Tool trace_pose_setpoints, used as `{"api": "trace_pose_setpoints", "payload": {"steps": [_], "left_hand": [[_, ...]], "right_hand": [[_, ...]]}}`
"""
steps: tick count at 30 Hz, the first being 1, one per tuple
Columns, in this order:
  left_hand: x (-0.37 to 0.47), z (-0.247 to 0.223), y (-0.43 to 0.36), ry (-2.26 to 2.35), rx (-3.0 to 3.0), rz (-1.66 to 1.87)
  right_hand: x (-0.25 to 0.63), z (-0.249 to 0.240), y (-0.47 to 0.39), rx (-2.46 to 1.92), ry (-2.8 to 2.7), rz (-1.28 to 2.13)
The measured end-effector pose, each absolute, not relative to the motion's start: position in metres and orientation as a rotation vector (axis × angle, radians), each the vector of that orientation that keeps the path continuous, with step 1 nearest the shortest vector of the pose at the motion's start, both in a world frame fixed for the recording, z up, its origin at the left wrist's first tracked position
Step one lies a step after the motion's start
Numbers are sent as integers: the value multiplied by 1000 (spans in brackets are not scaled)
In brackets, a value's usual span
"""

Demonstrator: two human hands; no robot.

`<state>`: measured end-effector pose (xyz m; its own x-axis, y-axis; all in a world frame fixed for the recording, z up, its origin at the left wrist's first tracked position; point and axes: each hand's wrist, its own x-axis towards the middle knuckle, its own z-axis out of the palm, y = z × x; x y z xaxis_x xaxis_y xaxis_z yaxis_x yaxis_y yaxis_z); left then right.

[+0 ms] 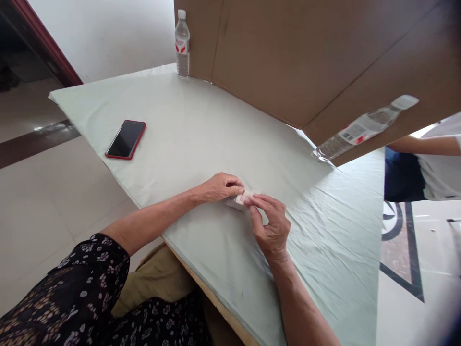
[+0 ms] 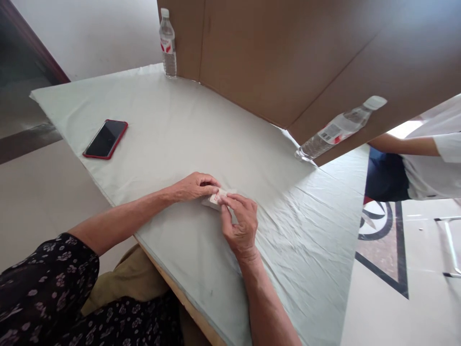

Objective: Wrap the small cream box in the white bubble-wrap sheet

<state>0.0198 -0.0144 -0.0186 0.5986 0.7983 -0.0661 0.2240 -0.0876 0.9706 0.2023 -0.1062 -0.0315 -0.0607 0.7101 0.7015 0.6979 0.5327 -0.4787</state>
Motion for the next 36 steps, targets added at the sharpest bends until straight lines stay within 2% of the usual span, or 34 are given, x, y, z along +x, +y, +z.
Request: {"api": "trace_pose_setpoints", "payload": {"steps": [6, 13, 17, 24, 30, 36], "left_hand": [[15, -12, -12, 912, 1533, 659], [1, -2, -11, 814, 1758, 459], [5, -9, -16, 752, 1933, 446], [12, -14, -19, 719, 1982, 645], [10, -12, -15, 773, 2104, 478], [6, -14, -14, 753, 2078, 497]], "right_hand": [[223, -47, -97, -1342, -1341, 448], [231, -54, -89, -1314, -1555, 735], [227, -56, -90, -1322, -1676, 672], [216, -54, -97, -1402, -1621, 436], [217, -59, -94, -1430, -1714, 484], [216, -53, -100, -1368, -1769, 280]]}}
